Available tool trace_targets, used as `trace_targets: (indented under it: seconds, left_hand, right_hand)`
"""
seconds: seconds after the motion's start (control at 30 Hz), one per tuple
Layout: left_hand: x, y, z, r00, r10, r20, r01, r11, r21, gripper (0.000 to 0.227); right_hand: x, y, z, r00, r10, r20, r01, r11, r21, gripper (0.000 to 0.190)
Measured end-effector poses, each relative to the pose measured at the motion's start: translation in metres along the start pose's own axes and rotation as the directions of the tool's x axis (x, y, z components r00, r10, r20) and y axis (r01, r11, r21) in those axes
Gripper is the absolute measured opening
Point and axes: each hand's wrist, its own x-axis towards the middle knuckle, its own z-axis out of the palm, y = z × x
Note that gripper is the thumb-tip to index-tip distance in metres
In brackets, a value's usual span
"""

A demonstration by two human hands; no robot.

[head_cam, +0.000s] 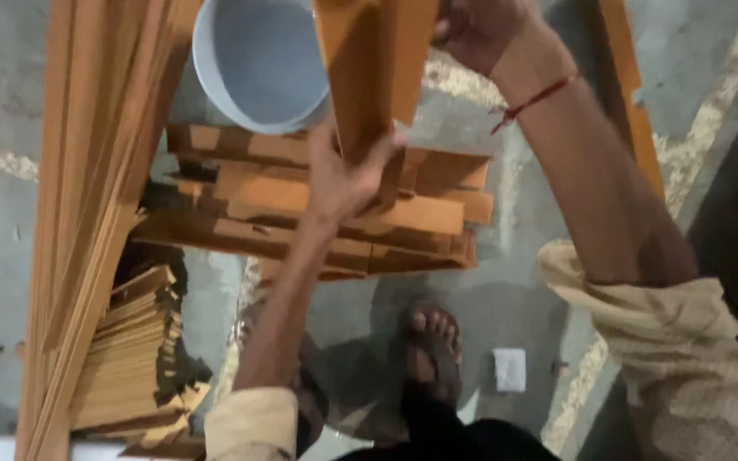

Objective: The person repeatedly applies a white liquid finish to thin wooden strips using a white foam applicator. They dip the applicator into a bucket of liquid and wipe it along the edges and faces of the strips, handling them one at a time from a stack on the floor.

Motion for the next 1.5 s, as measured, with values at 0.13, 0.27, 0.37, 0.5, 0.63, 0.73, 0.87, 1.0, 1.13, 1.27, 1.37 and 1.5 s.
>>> trace_targets:
  seconds: [0.13,0.27,0.37,0.5,0.63,0.73,0.87,1.0,1.13,1.27,1.37,1.5]
  left_hand:
    - [-0.031,-0.034,0.009,0.997,-0.019,0.080,0.026,0.995,-0.094,0.046]
    - [-0.050,-0.021,0.014,0.985,-0.124,0.121,0.148,0.965,-0.215,0.022]
    - [-0.063,0.020,0.001,0.936,-0.353,-0.015,0.319,0.862,-0.395,0.032]
    - [-0.061,0.076,-0.039,0.962,-0.111,-0.251,-0.036,0.857,-0.515,0.039]
    - [-0.060,0.106,-0.077,0.889,-0.084,-0.450,0.031,0.992,-0.126,0.057]
    - [-0.063,0.106,-0.084,0.894,-0.184,-0.410,-0.003,0.910,-0.414,0.064]
    - [-0.068,0.107,-0.085,0.883,-0.302,-0.359,0.121,0.886,-0.448,0.055]
    - [-0.060,0.115,-0.079,0.912,-0.304,-0.277,0.177,0.898,-0.404,0.050]
    - [-0.058,0.116,-0.066,0.921,-0.346,-0.180,0.282,0.909,-0.307,0.041]
    - [-0.054,0.109,-0.052,0.914,-0.396,-0.087,0.352,0.882,-0.314,0.039]
    - [-0.056,0.098,-0.043,0.788,-0.611,-0.070,0.576,0.773,-0.268,0.037]
    - [-0.059,0.076,-0.014,0.737,-0.675,-0.030,0.675,0.737,-0.014,0.064]
  right_hand:
    - [-0.007,-0.016,0.045,0.928,0.127,-0.351,-0.088,0.988,0.125,0.030]
    - [-0.007,-0.034,0.086,0.995,-0.035,-0.092,0.014,0.976,-0.217,0.026]
    - [-0.011,-0.026,0.114,0.988,-0.108,-0.110,0.032,0.843,-0.538,0.026]
    - [0.008,-0.004,0.145,0.926,-0.350,0.142,0.258,0.311,-0.915,0.025]
    - [0.032,0.020,0.162,0.802,-0.356,0.479,0.359,-0.353,-0.864,0.030]
    - [0.035,0.033,0.168,0.873,-0.286,0.395,0.326,-0.258,-0.909,0.024]
    - [0.022,0.016,0.170,0.971,-0.231,0.057,0.122,0.275,-0.954,0.026]
    - [0.004,-0.031,0.166,0.958,-0.197,-0.209,-0.034,0.644,-0.764,0.026]
    - [-0.013,-0.032,0.140,0.956,-0.174,-0.235,-0.016,0.771,-0.637,0.027]
    - [-0.022,-0.011,0.100,0.937,-0.104,-0.335,-0.155,0.733,-0.662,0.026]
    - [-0.043,-0.005,0.065,0.941,-0.004,-0.337,-0.161,0.874,-0.459,0.026]
    - [-0.105,-0.021,0.034,0.967,0.010,-0.254,-0.015,1.000,-0.019,0.023]
